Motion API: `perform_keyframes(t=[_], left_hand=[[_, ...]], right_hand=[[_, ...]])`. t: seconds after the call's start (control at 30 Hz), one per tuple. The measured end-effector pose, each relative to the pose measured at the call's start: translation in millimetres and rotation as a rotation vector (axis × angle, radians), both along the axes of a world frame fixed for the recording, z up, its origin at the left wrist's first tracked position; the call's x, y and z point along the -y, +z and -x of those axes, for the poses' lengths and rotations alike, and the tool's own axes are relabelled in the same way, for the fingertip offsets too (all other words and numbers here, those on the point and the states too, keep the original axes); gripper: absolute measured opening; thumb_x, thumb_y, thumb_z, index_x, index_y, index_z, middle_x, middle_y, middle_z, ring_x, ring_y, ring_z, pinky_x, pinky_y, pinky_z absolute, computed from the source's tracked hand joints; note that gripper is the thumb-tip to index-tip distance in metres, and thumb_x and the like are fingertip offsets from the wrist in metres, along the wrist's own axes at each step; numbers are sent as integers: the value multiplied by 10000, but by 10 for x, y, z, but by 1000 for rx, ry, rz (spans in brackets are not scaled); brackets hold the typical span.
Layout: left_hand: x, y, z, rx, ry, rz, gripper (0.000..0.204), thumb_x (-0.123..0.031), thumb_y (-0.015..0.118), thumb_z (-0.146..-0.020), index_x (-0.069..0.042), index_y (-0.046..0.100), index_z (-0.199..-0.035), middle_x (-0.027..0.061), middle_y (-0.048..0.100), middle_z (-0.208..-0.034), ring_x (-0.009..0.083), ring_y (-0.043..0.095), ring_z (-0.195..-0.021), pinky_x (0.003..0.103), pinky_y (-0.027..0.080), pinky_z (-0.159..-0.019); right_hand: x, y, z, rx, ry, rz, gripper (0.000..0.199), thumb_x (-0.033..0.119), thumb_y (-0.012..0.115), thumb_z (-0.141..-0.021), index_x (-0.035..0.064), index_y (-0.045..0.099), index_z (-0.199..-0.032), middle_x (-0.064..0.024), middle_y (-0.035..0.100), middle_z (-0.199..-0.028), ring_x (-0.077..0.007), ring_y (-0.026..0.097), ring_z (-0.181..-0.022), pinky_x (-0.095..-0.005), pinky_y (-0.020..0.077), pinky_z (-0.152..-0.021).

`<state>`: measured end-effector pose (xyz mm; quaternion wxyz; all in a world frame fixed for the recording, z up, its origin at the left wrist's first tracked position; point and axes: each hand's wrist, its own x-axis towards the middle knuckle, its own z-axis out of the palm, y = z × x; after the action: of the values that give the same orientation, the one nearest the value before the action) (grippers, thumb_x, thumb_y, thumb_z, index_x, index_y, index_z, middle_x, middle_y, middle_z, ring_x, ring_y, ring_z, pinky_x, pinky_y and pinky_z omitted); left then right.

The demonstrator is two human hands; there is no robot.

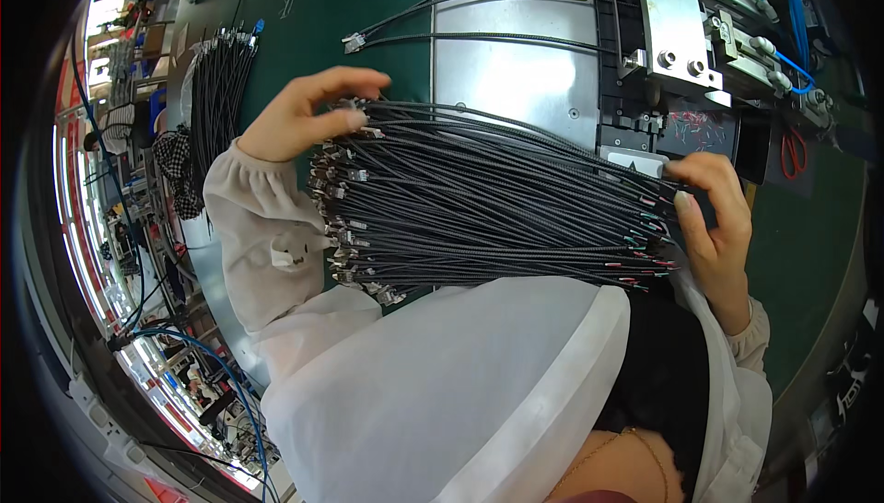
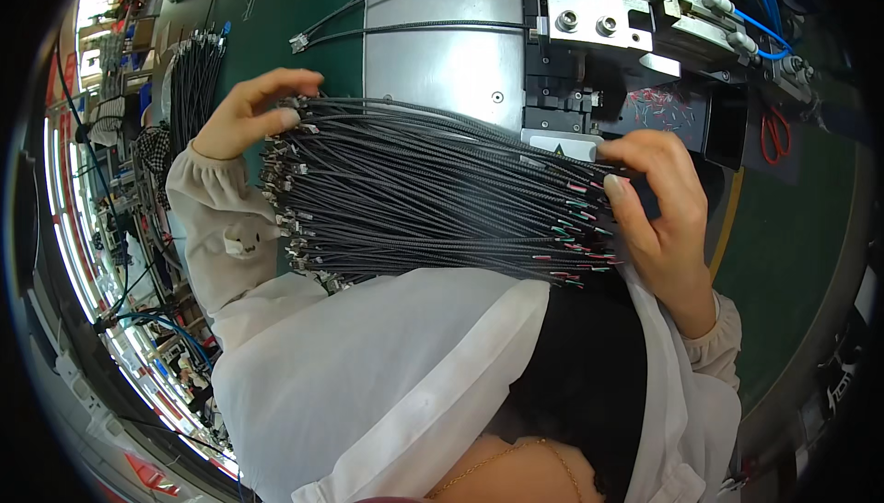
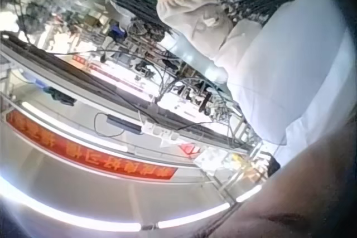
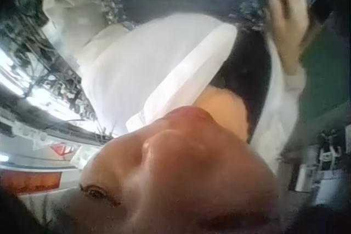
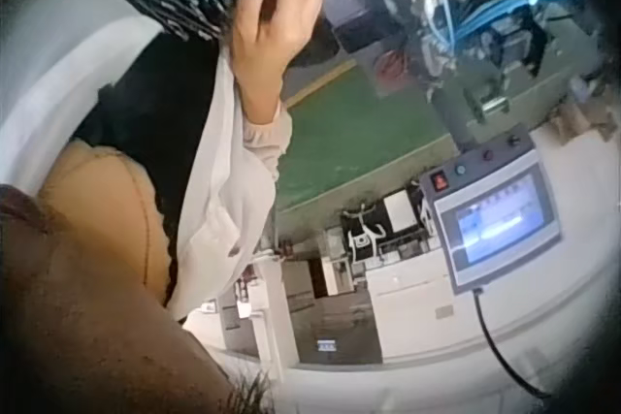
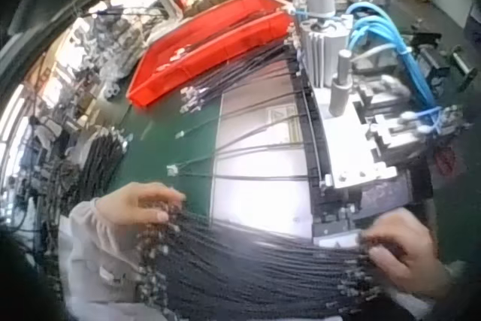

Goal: The person presses a touchscreen control panel on a machine, then repeatedly positions the ends of cables into the machine's processing slot by hand.

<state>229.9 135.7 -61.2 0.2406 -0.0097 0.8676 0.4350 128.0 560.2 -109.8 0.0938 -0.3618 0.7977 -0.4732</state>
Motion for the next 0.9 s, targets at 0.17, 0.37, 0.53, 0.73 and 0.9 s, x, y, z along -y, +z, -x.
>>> perform_keyframes(t=[0.17, 0.37, 0.53, 0.73, 0.9], left_hand=[[131, -307, -100, -214, 469, -74, 305, -201, 496, -975, -11, 616, -1180, 49, 634, -1137, 127, 551, -1063, 267, 399, -954], [48, -576, -228, -202, 562, -119, 457, -348, 377, -1019, 30, 615, -1119, 72, 623, -1097, 143, 551, -1017, 271, 404, -929], [160, -477, -196, -113, 368, -236, 403, -298, 416, -1002, 23, 579, -1183, 71, 557, -1208, 149, 522, -1060, 271, 390, -935], [-422, 372, -46, -208, 12, 484, 376, -88, 524, -910, 38, 524, -1265, 148, 552, -1274, 262, 528, -1165, 326, 363, -1013], [-1178, 340, 420, -279, -220, 196, 308, -21, 577, -847, 25, 587, -1151, 173, 612, -1111, 311, 593, -1044, 340, 441, -918]], right_hand=[[-57, -190, -129, 274, -76, 158, 304, 139, 542, -902, -52, 568, -1137, -165, 552, -1171, -221, 544, -1069, -325, 421, -937], [75, -305, -187, 363, -106, 451, 623, 459, 468, -951, -70, 464, -1279, -184, 487, -1277, -271, 450, -1234, -364, 304, -1064], [180, -340, -128, 232, -35, 407, 646, 478, 418, -966, -75, 438, -1301, -184, 471, -1303, -270, 416, -1259, -364, 282, -1078], [94, -304, -15, 409, -158, 561, 550, 390, 368, -997, -65, 454, -1293, -159, 522, -1256, -218, 482, -1184, -341, 348, -1032], [32, -351, 33, 757, -232, 541, 352, 213, 402, -1009, -25, 525, -1237, -105, 599, -1147, -135, 555, -1026, -272, 435, -915]])
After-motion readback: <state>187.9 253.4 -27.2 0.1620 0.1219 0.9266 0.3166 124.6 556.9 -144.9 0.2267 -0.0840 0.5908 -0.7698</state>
